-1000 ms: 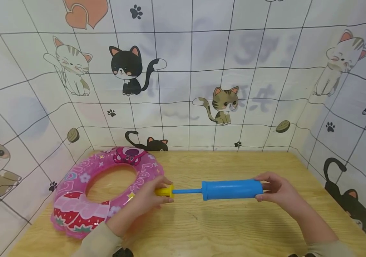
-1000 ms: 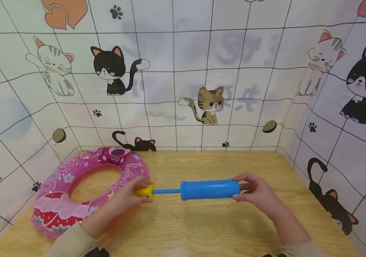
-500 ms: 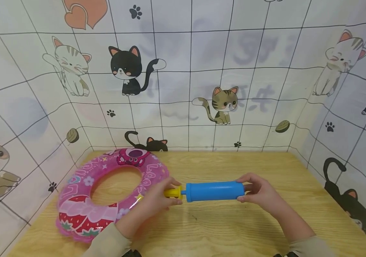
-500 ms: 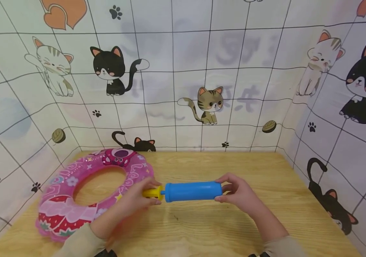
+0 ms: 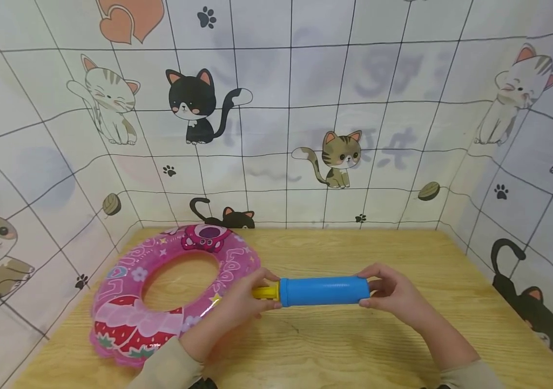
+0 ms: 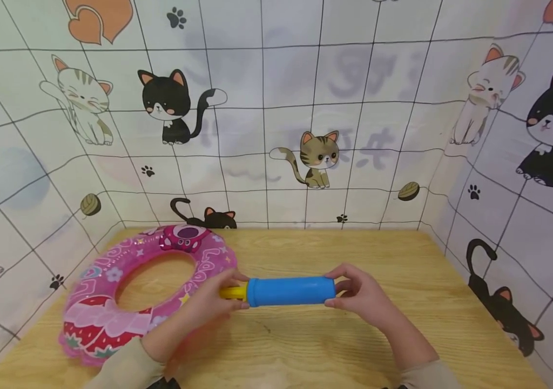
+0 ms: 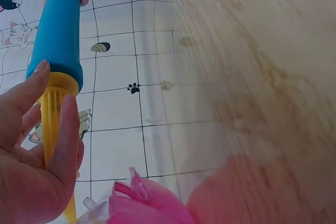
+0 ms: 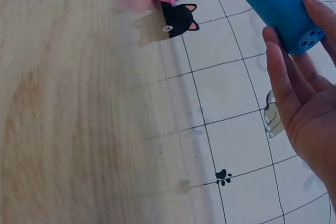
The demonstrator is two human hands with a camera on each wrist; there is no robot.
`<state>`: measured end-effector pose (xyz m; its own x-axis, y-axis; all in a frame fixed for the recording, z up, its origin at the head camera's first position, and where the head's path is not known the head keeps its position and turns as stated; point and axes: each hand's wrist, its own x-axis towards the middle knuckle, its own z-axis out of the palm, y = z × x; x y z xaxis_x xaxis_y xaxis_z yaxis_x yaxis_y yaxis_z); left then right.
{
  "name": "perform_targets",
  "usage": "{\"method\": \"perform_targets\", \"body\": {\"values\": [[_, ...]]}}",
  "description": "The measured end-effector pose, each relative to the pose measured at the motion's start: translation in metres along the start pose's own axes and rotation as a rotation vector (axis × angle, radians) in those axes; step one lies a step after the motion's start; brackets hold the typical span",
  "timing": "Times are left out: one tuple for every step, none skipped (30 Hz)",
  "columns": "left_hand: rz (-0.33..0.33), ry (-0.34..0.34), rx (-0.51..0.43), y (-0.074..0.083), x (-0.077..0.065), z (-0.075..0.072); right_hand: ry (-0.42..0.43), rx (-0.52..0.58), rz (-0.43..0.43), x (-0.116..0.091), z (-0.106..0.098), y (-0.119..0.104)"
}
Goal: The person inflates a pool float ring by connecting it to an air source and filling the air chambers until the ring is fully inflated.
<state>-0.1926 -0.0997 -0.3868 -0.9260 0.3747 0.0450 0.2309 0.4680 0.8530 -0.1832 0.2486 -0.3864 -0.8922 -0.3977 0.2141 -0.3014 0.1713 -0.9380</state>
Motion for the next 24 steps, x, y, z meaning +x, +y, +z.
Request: {"method": "perform_targets", "body": {"values": [[0.002,-0.001,-0.006,0.001,0.000,0.000,0.004,-0.011,-0.014,-0.001,-0.002,-0.001],[0.004,-0.001,-0.011,0.001,0.001,0.000,0.005,-0.015,-0.026,-0.002,-0.004,-0.002],[0.009,0.000,-0.014,0.001,0.001,0.000,0.006,-0.013,-0.034,-0.003,-0.007,-0.002],[0.017,0.002,-0.016,0.001,0.001,0.000,0.005,-0.012,-0.038,-0.004,-0.009,-0.003],[0.018,0.004,-0.017,0.002,0.001,0.000,-0.003,-0.012,-0.048,-0.005,-0.012,-0.004],[0.013,0.005,-0.019,0.002,0.001,-0.001,-0.011,-0.007,-0.055,-0.006,-0.015,-0.005],[0.010,0.005,-0.020,0.001,0.001,-0.001,-0.019,-0.002,-0.066,-0.008,-0.018,-0.005],[0.007,0.003,-0.023,0.001,0.001,-0.002,-0.024,0.002,-0.076,-0.009,-0.022,-0.006],[0.003,-0.002,-0.021,0.001,0.001,-0.003,-0.027,0.002,-0.088,-0.011,-0.025,-0.006],[0.000,-0.008,-0.020,0.001,0.000,-0.004,-0.030,-0.001,-0.104,-0.013,-0.029,-0.006],[-0.010,-0.015,-0.020,0.001,0.000,-0.005,-0.031,-0.007,-0.117,-0.016,-0.033,-0.007],[-0.013,-0.023,-0.014,0.000,0.000,-0.006,-0.027,-0.013,-0.125,-0.018,-0.037,-0.007],[-0.014,-0.030,-0.011,0.000,0.000,-0.008,-0.025,-0.020,-0.135,-0.021,-0.040,-0.007],[-0.014,-0.032,0.005,0.000,0.000,-0.009,-0.022,-0.026,-0.141,-0.023,-0.044,-0.007],[-0.013,-0.034,0.023,-0.001,0.000,-0.011,-0.016,-0.033,-0.142,-0.026,-0.047,-0.007],[-0.013,-0.033,0.038,-0.001,0.000,-0.013,-0.013,-0.037,-0.146,-0.028,-0.050,-0.006],[-0.011,-0.032,0.053,-0.002,-0.001,-0.014,-0.011,-0.038,-0.150,-0.030,-0.053,-0.006],[-0.006,-0.030,0.069,-0.003,-0.002,-0.016,-0.007,-0.040,-0.149,-0.033,-0.055,-0.005],[-0.005,-0.028,0.080,-0.005,-0.002,-0.018,0.000,-0.046,-0.143,-0.035,-0.057,-0.005],[-0.005,-0.025,0.091,-0.007,-0.003,-0.020,0.006,-0.049,-0.142,-0.037,-0.059,-0.005],[-0.007,-0.025,0.091,-0.009,-0.004,-0.023,0.007,-0.045,-0.142,-0.039,-0.062,-0.005],[-0.008,-0.027,0.091,-0.011,-0.005,-0.025,0.004,-0.038,-0.149,-0.040,-0.064,-0.004],[-0.007,-0.027,0.089,-0.013,-0.006,-0.027,0.004,-0.032,-0.148,-0.042,-0.066,-0.004],[-0.009,-0.027,0.086,-0.015,-0.006,-0.030,0.005,-0.024,-0.146,-0.044,-0.068,-0.004]]}}
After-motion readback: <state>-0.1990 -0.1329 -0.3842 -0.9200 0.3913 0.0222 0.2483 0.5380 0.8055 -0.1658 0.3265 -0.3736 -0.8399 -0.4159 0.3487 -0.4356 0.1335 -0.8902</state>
